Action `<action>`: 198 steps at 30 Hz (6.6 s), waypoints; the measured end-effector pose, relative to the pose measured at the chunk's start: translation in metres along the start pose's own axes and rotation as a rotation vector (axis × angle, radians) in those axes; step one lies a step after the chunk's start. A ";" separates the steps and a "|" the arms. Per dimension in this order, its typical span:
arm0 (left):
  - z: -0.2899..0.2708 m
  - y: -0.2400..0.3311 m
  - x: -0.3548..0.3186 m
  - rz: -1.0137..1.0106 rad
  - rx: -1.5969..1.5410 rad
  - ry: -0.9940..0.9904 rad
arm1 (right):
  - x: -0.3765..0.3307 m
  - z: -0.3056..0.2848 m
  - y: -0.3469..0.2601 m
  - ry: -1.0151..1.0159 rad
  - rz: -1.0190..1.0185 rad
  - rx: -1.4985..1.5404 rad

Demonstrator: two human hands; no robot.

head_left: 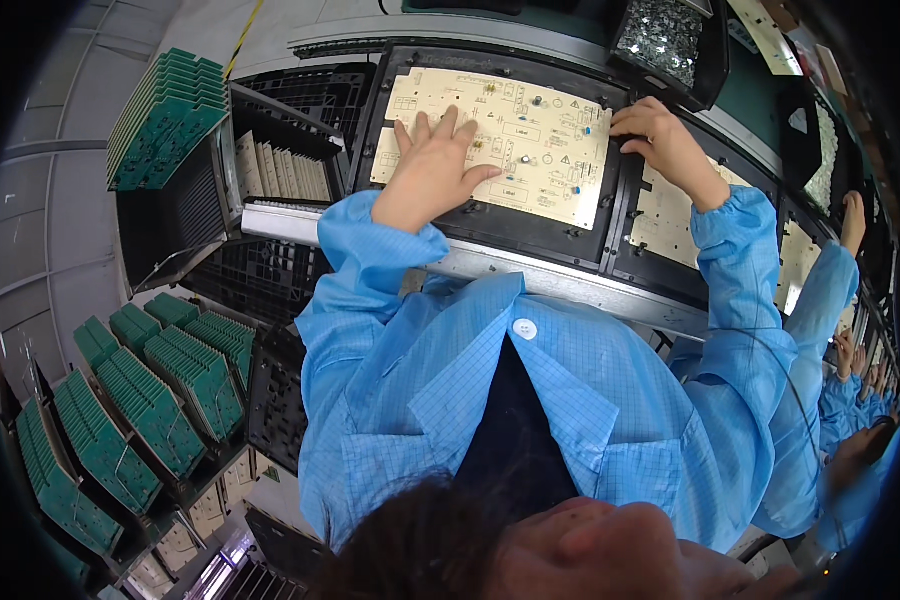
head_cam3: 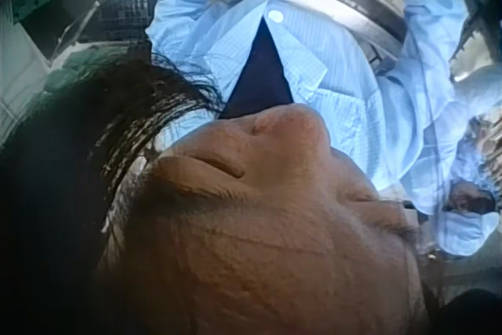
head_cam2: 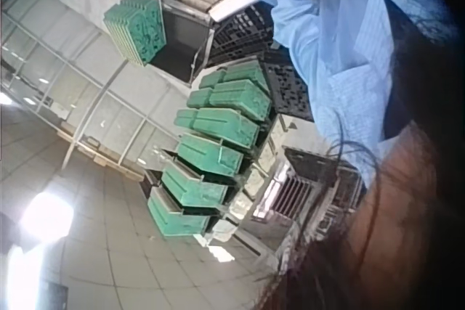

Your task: Assembling electronic components onto circuit boards and placing them into racks at a manual assembly station.

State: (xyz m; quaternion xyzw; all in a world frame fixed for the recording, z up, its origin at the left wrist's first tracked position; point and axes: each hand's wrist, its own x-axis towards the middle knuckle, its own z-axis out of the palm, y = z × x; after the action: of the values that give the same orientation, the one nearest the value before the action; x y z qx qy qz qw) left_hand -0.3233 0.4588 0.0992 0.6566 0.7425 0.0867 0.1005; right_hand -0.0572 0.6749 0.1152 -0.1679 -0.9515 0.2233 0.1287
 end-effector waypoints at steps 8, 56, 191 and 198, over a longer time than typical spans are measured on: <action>-0.003 0.000 -0.054 0.122 -0.238 0.032 | 0.001 0.028 0.002 0.167 -0.061 -0.187; 0.024 -0.053 -0.099 -0.382 -0.173 0.660 | -0.044 0.089 -0.141 0.339 0.404 -0.098; 0.063 -0.251 0.087 -0.323 -0.410 0.775 | 0.120 -0.070 0.129 0.015 0.278 -0.986; 0.068 -0.256 0.079 -0.361 -0.622 0.636 | 0.127 -0.054 0.128 0.005 0.241 -1.033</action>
State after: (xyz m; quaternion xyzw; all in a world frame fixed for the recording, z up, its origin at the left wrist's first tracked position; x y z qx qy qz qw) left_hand -0.5594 0.5057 -0.0359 0.3968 0.7775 0.4824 0.0733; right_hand -0.1221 0.8515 0.1237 -0.3181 -0.9112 -0.2617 0.0050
